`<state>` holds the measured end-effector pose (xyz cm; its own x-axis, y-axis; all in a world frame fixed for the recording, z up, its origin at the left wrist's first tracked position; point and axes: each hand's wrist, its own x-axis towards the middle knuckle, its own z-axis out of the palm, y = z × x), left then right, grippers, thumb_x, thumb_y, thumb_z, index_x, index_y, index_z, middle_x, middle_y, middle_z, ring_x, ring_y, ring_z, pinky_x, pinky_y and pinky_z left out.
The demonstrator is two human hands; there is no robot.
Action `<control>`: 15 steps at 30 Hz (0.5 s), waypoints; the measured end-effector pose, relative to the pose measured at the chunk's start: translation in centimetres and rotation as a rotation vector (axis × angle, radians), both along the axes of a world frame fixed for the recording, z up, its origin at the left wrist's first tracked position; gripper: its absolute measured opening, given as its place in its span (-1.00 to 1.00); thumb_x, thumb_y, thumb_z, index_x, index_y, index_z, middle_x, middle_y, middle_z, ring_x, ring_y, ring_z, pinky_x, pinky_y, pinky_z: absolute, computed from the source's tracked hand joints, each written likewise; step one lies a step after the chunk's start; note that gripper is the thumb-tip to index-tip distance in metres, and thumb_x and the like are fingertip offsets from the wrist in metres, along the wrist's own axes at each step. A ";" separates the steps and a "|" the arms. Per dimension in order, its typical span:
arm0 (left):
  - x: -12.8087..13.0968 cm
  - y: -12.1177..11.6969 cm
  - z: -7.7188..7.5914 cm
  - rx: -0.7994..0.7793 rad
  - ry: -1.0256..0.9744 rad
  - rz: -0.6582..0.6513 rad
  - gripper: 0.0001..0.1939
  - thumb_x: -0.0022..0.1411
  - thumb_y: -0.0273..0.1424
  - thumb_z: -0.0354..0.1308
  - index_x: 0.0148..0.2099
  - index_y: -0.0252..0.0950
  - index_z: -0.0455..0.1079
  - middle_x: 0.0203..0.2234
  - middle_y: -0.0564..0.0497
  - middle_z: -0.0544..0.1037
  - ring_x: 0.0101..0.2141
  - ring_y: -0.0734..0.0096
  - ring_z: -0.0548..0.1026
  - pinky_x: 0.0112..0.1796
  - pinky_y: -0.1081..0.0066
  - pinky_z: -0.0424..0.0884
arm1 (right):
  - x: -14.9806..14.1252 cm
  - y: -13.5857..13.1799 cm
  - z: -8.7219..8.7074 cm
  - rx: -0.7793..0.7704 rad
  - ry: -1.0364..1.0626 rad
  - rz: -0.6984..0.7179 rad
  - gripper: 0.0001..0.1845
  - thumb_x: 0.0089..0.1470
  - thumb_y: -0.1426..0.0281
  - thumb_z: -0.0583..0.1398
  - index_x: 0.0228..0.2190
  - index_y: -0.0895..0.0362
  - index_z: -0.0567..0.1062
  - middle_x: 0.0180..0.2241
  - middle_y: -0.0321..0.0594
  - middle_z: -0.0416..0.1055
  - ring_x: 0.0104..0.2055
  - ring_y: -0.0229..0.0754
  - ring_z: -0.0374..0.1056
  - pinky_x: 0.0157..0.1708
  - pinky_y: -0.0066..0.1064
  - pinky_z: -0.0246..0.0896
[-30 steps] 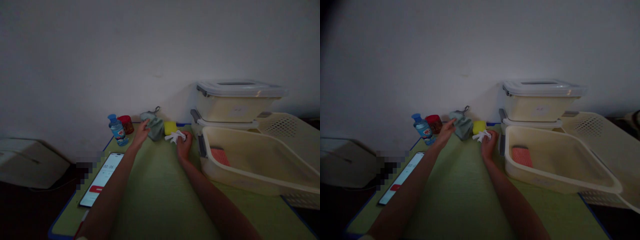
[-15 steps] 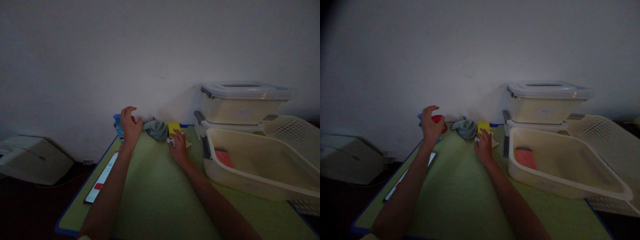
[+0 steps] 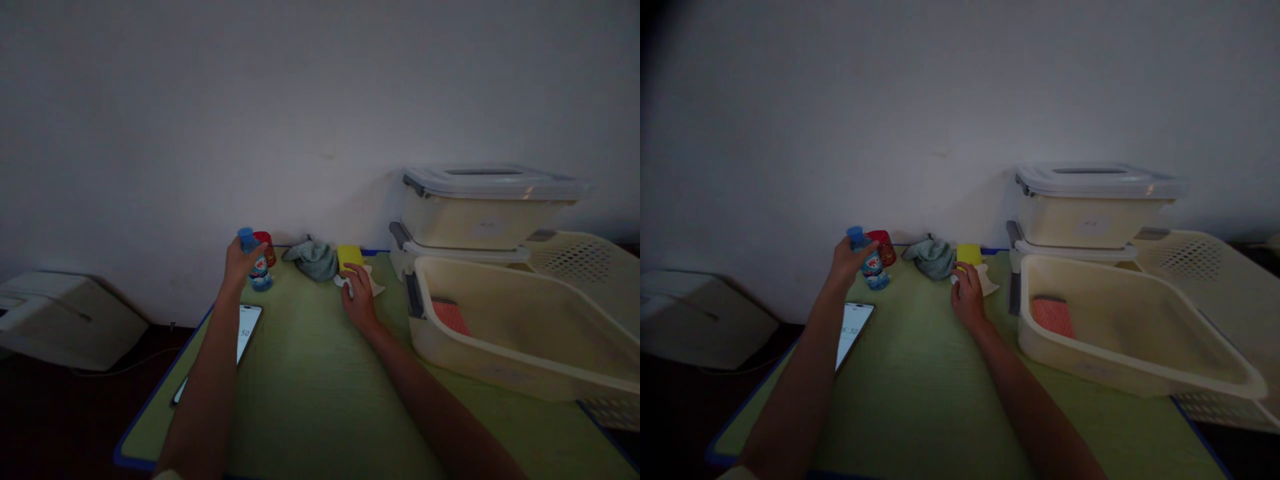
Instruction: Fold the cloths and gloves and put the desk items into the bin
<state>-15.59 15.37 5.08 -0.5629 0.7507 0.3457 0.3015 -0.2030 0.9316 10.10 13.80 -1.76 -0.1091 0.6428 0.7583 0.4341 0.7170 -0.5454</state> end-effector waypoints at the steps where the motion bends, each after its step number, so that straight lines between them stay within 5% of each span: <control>1: 0.4 0.1 0.0 -0.002 -0.053 -0.040 -0.63 -0.22 -0.35 0.28 -0.31 -0.36 0.31 -0.47 0.05 0.42 -0.40 0.38 0.43 -0.30 0.34 0.38 | -0.1 -0.1 0.0 -0.014 0.003 0.023 -0.69 -0.09 0.59 0.00 -0.30 0.09 0.39 -0.11 -0.08 0.31 -0.01 -0.08 0.21 0.01 -0.10 0.08; 9: 6.6 1.0 -2.2 -0.084 -0.592 -0.411 -0.71 -0.14 -0.29 0.29 -0.42 -0.34 0.30 -0.60 0.10 0.42 -0.58 0.51 0.41 -0.48 0.47 0.37 | -2.0 -0.8 -0.7 -0.305 0.042 0.189 -0.77 0.03 0.40 0.03 -0.21 0.11 0.31 -0.28 -0.15 0.40 -0.31 -0.20 0.36 -0.33 -0.33 0.31; 15: 10.4 0.7 -4.6 -0.120 -0.893 -0.558 -0.63 0.08 -0.06 0.10 -0.38 -0.32 0.30 -0.62 0.03 0.45 -0.48 0.33 0.51 -0.41 0.36 0.45 | -2.9 -0.9 -0.9 -0.499 0.049 0.195 -0.52 -0.10 0.26 0.19 -0.13 0.14 0.20 -0.24 -0.12 0.37 -0.23 -0.16 0.35 -0.26 -0.30 0.27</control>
